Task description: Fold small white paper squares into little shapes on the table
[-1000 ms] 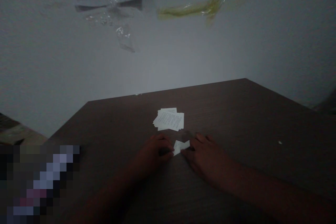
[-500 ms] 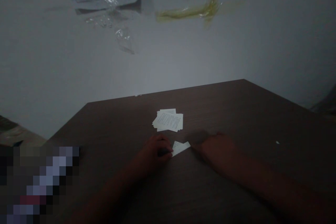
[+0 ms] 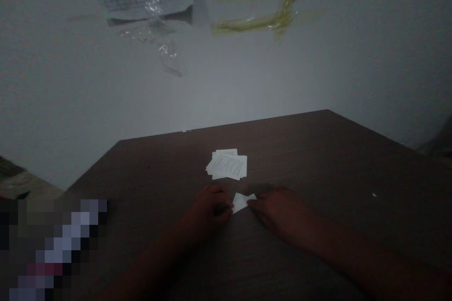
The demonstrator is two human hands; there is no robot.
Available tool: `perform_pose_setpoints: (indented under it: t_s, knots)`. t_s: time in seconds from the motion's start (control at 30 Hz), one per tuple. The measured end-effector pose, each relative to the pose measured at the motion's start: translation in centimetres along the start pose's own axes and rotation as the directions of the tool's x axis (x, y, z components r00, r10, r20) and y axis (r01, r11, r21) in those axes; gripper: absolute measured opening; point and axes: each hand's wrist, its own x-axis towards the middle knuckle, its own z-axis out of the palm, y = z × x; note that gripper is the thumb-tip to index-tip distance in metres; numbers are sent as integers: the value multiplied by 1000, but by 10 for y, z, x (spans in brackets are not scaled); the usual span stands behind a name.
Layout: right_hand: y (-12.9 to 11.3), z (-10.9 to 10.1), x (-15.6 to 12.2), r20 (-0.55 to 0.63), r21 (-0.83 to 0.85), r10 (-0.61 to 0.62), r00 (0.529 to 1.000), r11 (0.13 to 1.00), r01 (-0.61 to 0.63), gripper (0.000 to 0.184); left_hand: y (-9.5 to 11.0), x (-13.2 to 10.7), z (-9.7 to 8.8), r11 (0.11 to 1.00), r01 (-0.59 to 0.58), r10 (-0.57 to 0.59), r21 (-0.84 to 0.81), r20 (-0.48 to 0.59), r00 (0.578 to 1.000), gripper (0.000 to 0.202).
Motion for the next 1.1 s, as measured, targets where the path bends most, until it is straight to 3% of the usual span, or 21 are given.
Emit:
perform_pose_setpoints:
  t_s: [0.17, 0.33, 0.5, 0.73, 0.9, 0.97, 1.1]
  knots:
    - [-7, -10, -4, 90, -67, 56, 994, 997, -50, 44, 22, -2, 2, 975, 8, -15, 224, 29, 999, 15]
    - [-6, -13, -7, 72, -152, 56, 996, 987, -45, 38, 29, 0, 6, 948, 33, -48, 316, 40, 998, 17]
    - [2, 3, -2, -12, -111, 26, 1000, 993, -27, 31, 26, -2, 11, 915, -105, 88, 390, 63, 994, 21]
    - [11, 31, 13, -251, 81, 4, 968, 997, 17, 18, 33, -11, 14, 922, -290, 255, 258, 159, 954, 21]
    - [11, 29, 15, -206, 183, 92, 974, 982, -54, 12, 32, -16, 8, 922, -349, 308, 169, 229, 924, 26]
    - [10, 28, 13, -196, 225, 91, 976, 973, -45, 6, 32, -17, 7, 929, -340, 301, 147, 237, 924, 27]
    - [9, 32, 12, -219, 296, 95, 971, 955, -27, 10, 38, -19, 4, 945, -304, 266, 120, 254, 930, 28]
